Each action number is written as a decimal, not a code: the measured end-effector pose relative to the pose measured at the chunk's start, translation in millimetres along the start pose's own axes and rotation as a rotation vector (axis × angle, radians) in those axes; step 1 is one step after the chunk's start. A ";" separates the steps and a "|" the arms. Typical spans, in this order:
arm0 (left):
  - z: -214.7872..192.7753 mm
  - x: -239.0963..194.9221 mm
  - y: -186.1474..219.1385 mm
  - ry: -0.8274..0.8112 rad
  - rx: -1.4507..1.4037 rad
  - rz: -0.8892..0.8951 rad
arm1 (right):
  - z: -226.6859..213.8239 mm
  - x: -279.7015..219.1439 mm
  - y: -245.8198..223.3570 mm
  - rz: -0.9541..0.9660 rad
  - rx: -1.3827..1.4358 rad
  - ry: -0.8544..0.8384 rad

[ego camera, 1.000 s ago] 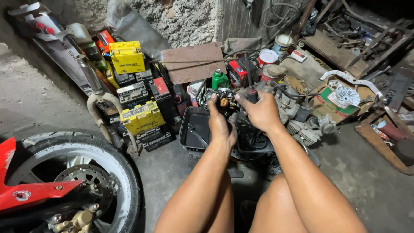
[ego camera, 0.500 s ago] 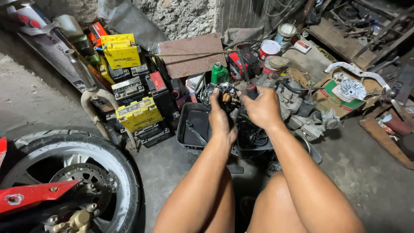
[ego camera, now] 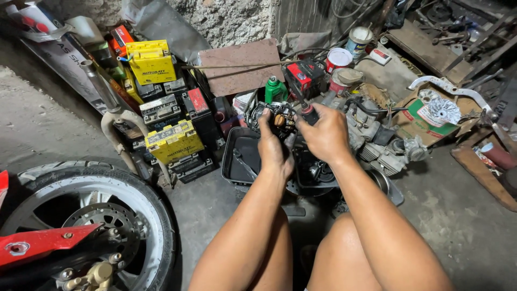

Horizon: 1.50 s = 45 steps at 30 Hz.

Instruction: Reassembling and adjusting the internal components of a motorcycle carburetor using a screwdriver

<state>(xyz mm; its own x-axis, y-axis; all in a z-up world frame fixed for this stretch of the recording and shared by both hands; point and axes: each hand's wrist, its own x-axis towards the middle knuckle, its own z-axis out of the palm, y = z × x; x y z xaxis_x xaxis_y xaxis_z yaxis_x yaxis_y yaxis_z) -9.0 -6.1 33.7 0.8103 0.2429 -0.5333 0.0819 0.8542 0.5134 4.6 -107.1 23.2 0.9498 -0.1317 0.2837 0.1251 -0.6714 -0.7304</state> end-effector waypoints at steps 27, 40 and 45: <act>-13.3 -7.0 -11.7 -0.098 -0.013 -0.011 | -5.2 -9.5 0.5 0.016 0.110 0.097; -12.3 -15.5 -7.7 -0.121 -0.024 -0.035 | -9.3 -12.3 8.9 -0.328 0.219 0.110; -14.5 -9.8 -6.9 -0.113 -0.022 -0.028 | -3.3 -9.8 8.7 -0.086 0.111 0.129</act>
<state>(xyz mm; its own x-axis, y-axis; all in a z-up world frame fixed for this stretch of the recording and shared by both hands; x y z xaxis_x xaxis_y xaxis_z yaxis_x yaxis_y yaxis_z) -26.0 -7.8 25.7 0.8680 0.1662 -0.4680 0.0942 0.8701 0.4838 -4.6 -114.0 16.2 0.8906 -0.1742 0.4201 0.2421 -0.6003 -0.7623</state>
